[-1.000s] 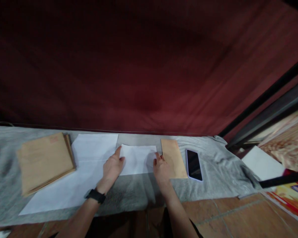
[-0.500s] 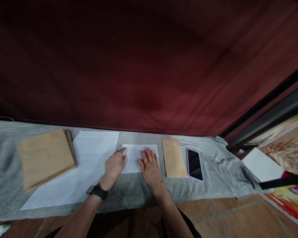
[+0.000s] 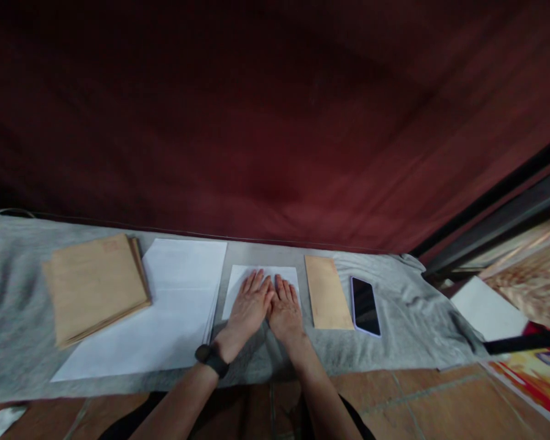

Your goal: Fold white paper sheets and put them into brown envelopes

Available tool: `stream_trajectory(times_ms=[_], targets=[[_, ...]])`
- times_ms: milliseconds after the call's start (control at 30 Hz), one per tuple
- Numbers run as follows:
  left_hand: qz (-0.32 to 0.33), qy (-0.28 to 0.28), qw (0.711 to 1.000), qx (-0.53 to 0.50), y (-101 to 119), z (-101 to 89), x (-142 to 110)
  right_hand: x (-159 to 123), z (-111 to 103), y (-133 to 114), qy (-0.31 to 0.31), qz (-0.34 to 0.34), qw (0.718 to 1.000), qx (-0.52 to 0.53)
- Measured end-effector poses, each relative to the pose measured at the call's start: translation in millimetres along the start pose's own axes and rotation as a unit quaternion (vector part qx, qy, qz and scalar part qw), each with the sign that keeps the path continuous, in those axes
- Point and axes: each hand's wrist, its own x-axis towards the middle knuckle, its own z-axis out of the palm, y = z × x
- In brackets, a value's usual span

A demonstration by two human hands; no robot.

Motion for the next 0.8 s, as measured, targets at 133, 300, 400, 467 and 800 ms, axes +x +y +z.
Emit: stream_trajectory(times_ms=[133,300,400,467,800], targets=[[-0.005,0.000,1.000,-0.023,9.5,17.7,1.5,0.2,0.5,0.4,-0.014,-0.003,1.000,-0.015],[-0.045,-0.010,0.999,0.008,9.1,17.8,2.6,1.3,-1.2,-0.6,-0.005,0.012,1.000,-0.010],[-0.082,-0.005,0.996,0.034,2.4,17.4,2.9,2.2,-0.3,-0.4,0.020,0.023,1.000,0.001],[-0.092,0.001,0.995,0.046,-2.8,17.6,2.1,3.5,1.0,1.1,0.036,0.041,0.998,0.002],[-0.076,0.017,0.994,0.073,-9.0,15.3,-2.4,11.9,3.2,9.8,0.097,0.112,0.989,0.000]])
